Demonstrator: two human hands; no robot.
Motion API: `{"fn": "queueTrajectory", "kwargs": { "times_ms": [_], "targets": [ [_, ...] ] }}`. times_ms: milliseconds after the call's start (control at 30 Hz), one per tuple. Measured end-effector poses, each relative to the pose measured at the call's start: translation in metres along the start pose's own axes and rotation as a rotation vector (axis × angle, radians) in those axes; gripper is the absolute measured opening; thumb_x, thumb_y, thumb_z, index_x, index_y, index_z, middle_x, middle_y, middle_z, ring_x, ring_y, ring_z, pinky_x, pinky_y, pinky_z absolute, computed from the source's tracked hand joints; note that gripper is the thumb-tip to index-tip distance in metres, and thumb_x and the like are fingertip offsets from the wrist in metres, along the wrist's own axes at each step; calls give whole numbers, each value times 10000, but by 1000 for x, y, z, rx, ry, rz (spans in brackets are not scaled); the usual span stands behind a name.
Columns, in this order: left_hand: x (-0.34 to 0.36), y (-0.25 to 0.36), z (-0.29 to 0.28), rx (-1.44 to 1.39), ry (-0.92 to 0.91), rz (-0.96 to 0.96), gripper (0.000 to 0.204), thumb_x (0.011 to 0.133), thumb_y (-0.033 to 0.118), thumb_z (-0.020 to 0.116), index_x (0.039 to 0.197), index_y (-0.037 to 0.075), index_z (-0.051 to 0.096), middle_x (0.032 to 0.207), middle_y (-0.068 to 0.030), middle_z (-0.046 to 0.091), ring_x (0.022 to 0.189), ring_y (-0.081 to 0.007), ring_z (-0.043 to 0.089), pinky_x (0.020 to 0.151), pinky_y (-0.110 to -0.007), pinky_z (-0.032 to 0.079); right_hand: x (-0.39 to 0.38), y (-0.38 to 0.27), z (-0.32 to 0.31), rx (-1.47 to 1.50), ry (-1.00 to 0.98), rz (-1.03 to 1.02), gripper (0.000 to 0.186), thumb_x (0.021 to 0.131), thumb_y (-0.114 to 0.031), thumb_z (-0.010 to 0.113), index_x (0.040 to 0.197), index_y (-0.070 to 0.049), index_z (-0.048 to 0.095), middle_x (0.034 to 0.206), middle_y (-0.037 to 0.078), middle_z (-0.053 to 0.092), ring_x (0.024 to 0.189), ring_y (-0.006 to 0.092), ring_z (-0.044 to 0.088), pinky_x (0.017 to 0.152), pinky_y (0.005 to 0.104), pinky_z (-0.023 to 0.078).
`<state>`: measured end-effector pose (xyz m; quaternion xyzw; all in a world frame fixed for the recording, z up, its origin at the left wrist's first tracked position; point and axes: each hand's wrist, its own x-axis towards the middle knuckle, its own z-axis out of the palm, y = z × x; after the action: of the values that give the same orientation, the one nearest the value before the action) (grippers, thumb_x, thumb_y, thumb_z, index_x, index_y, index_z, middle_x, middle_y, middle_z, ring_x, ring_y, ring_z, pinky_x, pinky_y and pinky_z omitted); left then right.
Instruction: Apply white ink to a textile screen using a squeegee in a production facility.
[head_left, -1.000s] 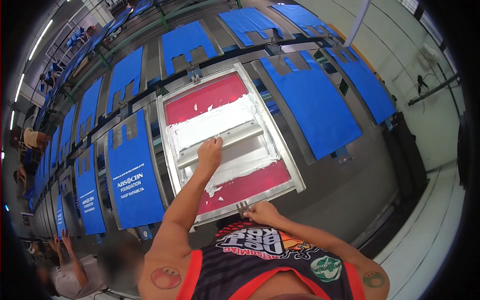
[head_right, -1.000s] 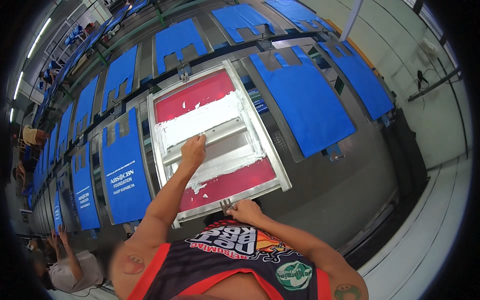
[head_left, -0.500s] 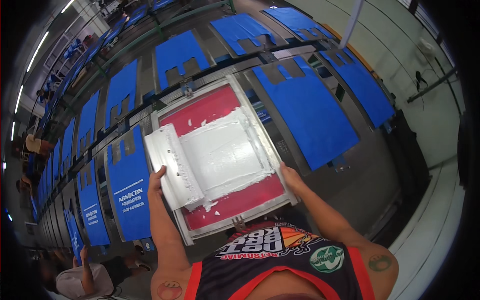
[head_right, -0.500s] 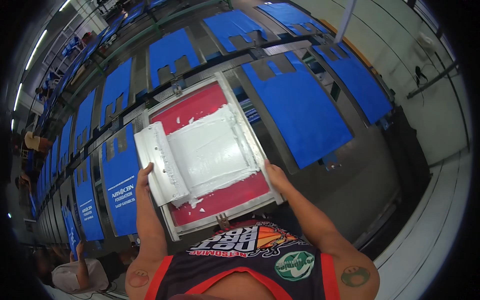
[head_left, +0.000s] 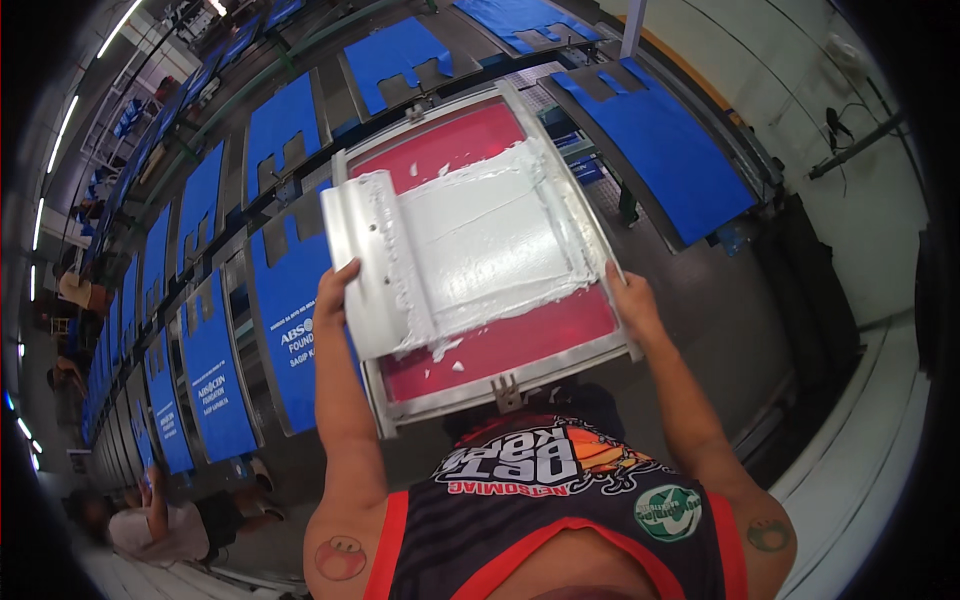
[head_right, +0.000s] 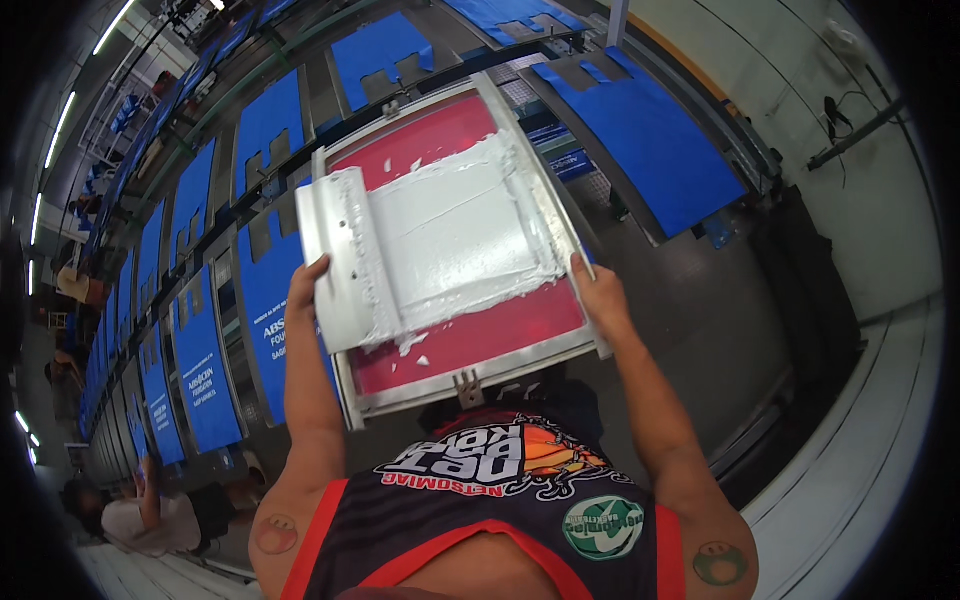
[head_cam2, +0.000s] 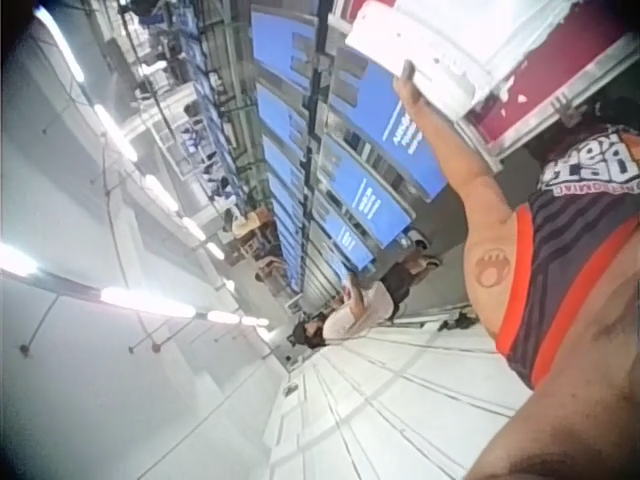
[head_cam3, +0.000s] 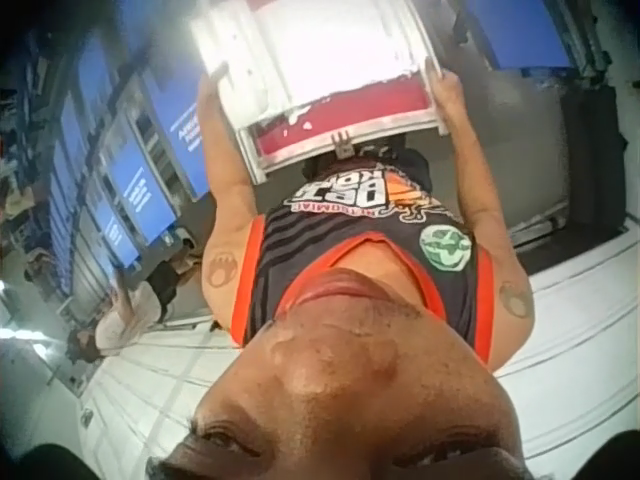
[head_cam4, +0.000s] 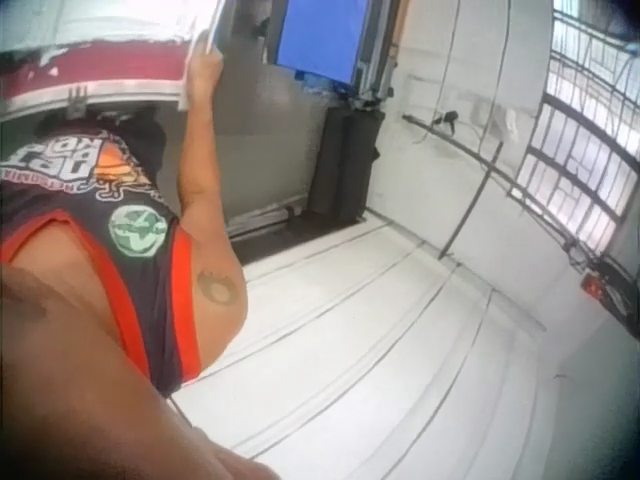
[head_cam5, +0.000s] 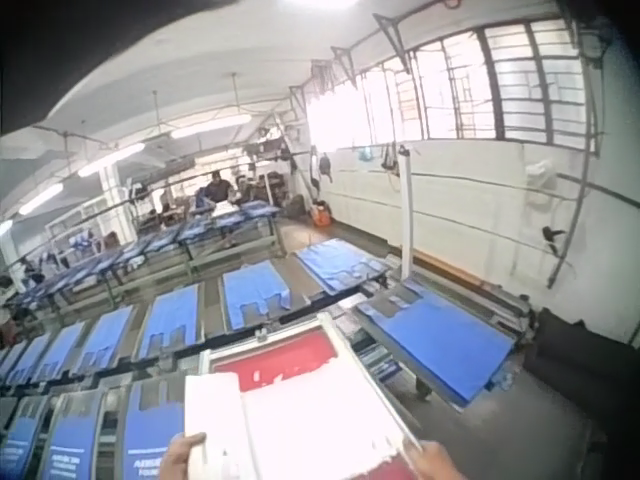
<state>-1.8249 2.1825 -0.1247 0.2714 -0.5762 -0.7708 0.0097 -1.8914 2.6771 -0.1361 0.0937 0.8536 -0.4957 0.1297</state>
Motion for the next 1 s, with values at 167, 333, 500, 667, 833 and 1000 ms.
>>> {"fn": "queueTrajectory", "kwargs": {
  "times_ms": [167, 333, 500, 667, 833, 1000],
  "targets": [
    [25, -4, 35, -59, -30, -15, 386, 858, 195, 649, 1138, -57, 568, 984, -176, 669, 798, -274, 684, 712, -395, 572, 48, 4, -25, -73, -18, -21, 725, 870, -638, 470, 980, 52, 661, 888, 250, 664, 908, 357, 647, 779, 405, 473],
    [36, -6, 50, -43, 64, -12, 389, 847, 178, 667, 1144, -51, 564, 994, -171, 664, 824, -274, 677, 722, -403, 564, 70, 12, -29, -92, -34, 28, 711, 867, -629, 492, 982, 50, 667, 917, 235, 670, 904, 320, 652, 780, 397, 470],
    [35, -19, 60, -123, 36, -36, 412, 833, 172, 685, 1157, -50, 559, 999, -163, 664, 833, -270, 676, 733, -402, 560, 111, 21, -29, -15, -126, 36, 698, 873, -611, 506, 1006, 57, 660, 923, 204, 673, 901, 248, 636, 802, 358, 466],
    [45, -37, 64, -81, 70, -4, 426, 823, 177, 698, 1157, -48, 559, 990, -162, 666, 828, -266, 678, 732, -397, 561, 130, 42, -33, -142, -76, -37, 621, 894, -537, 531, 1038, 57, 643, 944, 209, 666, 919, 244, 630, 818, 370, 458],
    [24, -1, 83, 243, 185, 67, 524, 713, 159, 798, 1136, -57, 576, 983, -166, 663, 824, -243, 666, 740, -389, 542, 14, 5, -32, -182, -388, -151, 370, 887, -336, 621, 969, 22, 663, 865, 136, 669, 826, 170, 623, 739, 327, 478],
    [4, 43, 138, 614, 18, 281, 519, 623, 184, 839, 1053, -24, 637, 909, -153, 688, 801, -241, 670, 747, -371, 524, -39, 39, 34, -27, -883, 43, 386, 875, -361, 634, 946, 16, 677, 749, 49, 665, 670, 119, 617, 628, 264, 492]
  ]
}}
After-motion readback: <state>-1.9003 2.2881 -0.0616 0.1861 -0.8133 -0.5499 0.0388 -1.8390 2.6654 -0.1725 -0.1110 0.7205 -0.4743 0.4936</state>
